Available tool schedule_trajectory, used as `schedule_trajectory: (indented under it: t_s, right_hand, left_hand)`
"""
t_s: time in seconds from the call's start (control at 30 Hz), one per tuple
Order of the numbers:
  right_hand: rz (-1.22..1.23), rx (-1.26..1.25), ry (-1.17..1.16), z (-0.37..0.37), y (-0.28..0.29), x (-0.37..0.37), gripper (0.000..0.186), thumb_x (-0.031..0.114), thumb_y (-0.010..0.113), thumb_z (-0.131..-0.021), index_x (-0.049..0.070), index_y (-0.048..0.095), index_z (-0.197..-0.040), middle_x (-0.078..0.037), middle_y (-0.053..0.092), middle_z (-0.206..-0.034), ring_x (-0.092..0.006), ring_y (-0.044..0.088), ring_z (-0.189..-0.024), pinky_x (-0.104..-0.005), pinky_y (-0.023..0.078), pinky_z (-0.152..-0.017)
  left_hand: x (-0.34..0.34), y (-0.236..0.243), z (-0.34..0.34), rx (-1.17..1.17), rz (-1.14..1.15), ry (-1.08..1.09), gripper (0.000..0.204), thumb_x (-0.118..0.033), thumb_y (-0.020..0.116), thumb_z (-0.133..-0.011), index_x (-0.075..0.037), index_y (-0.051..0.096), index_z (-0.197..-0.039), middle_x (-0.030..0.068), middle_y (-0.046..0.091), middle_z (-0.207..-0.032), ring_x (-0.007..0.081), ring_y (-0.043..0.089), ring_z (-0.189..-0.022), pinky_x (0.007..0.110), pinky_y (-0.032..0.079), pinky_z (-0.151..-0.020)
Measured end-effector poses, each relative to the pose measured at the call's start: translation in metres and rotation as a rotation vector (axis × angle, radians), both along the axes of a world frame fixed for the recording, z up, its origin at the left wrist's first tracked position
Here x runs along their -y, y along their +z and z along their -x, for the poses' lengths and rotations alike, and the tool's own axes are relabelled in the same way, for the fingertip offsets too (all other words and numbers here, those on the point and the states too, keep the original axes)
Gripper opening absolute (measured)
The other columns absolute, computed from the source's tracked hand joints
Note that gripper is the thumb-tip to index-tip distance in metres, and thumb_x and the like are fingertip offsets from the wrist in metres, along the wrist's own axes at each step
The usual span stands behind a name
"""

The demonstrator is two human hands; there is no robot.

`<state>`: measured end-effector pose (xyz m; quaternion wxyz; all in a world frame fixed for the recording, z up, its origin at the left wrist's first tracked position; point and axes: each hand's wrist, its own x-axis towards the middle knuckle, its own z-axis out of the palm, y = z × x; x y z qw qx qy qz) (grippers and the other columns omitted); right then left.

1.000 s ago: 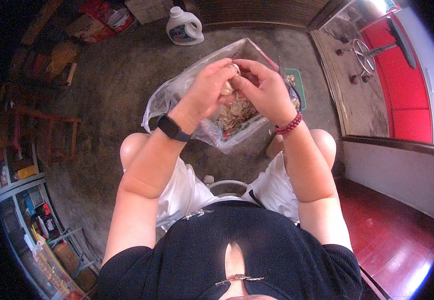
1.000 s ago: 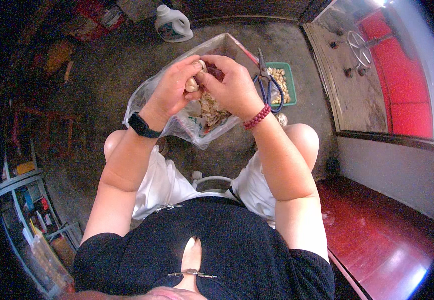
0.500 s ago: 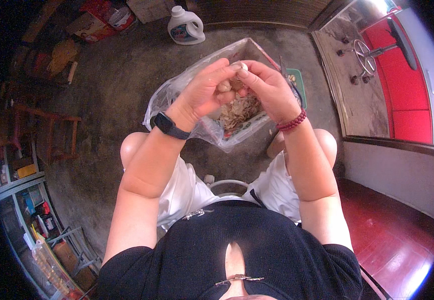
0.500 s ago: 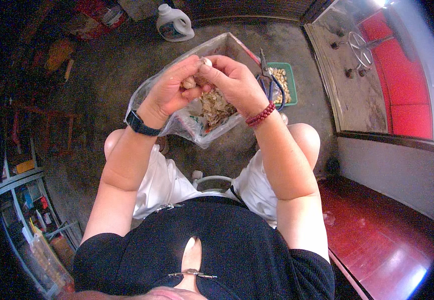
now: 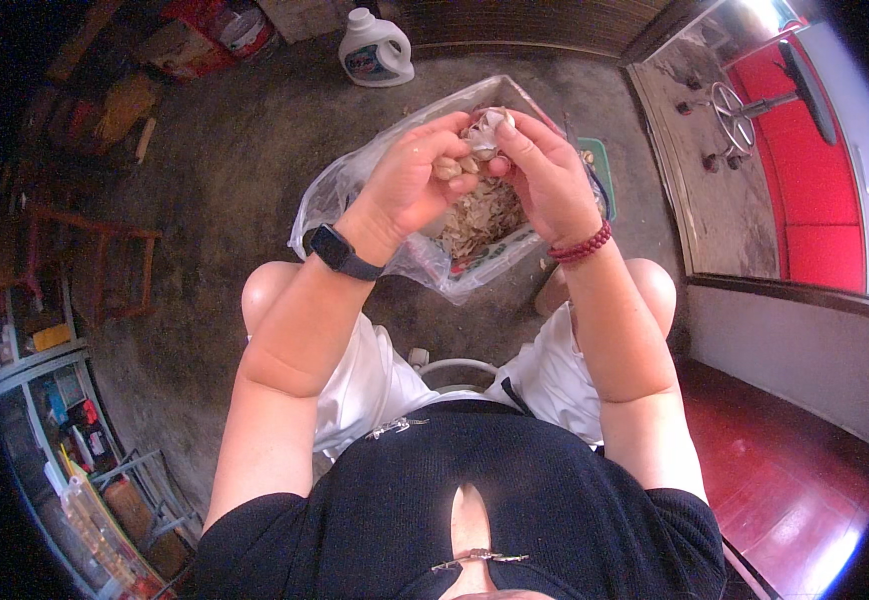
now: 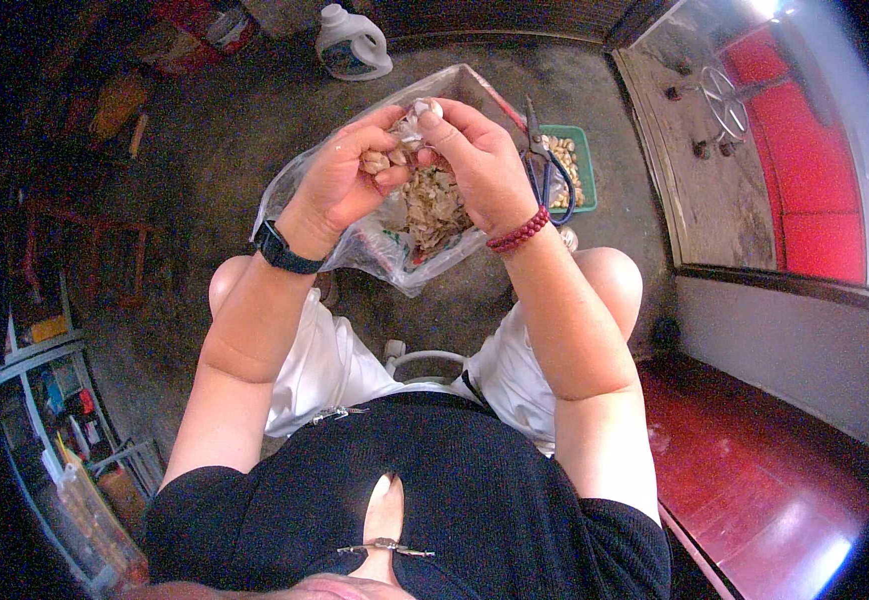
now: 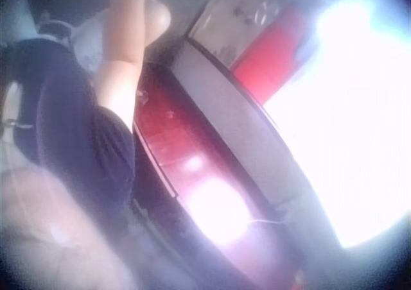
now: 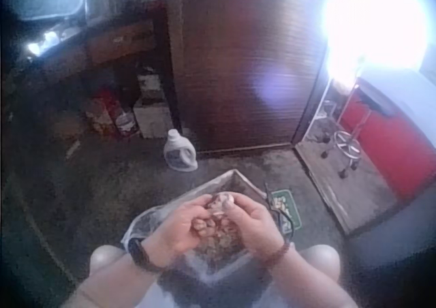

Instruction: The person peels garlic cloves by hand, discarding skins into a plastic-lined bin and placing peeled cloves into a green basket, occasionally using scissors to snip the ends of the cloves.

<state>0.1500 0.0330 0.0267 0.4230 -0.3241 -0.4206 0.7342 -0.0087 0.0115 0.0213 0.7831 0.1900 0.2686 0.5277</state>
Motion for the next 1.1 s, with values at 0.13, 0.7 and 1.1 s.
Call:
schedule_trajectory:
  t_s: [0.13, 0.7, 1.1]
  right_hand:
    - [-0.009, -0.039, 0.021, 0.001, -0.002, -0.001, 0.028, 0.023, 0.058, -0.091, 0.001, 0.058, -0.109, 0.0, 0.061, -0.092, -0.0063, 0.056, -0.078, -0.0193, 0.046, -0.07]
    - [0.103, 0.014, -0.021, -0.003, -0.009, -0.007, 0.027, 0.016, 0.051, -0.092, 0.0, 0.057, -0.113, -0.004, 0.063, -0.095, -0.009, 0.058, -0.08, -0.0219, 0.048, -0.068]
    - [-0.048, 0.149, -0.027, 0.002, -0.007, -0.001, 0.028, 0.014, 0.054, -0.089, -0.002, 0.057, -0.112, -0.002, 0.061, -0.087, -0.006, 0.054, -0.071, -0.0192, 0.044, -0.062]
  left_hand:
    - [-0.001, -0.011, 0.004, -0.019, -0.025, -0.04, 0.028, 0.0, 0.047, -0.083, 0.0, 0.052, -0.111, 0.0094, 0.06, -0.093, 0.0119, 0.054, -0.07, 0.019, 0.038, -0.046]
    - [0.0, -0.012, 0.009, -0.405, -0.016, 0.011, 0.014, -0.021, 0.055, -0.092, -0.007, 0.056, -0.089, 0.0002, 0.053, -0.067, 0.0076, 0.049, -0.05, 0.018, 0.033, -0.039]
    - [0.007, -0.006, -0.01, -0.581, -0.082, -0.026, 0.022, -0.028, 0.048, -0.095, -0.009, 0.058, -0.098, -0.0045, 0.054, -0.072, 0.0013, 0.045, -0.051, 0.016, 0.034, -0.044]
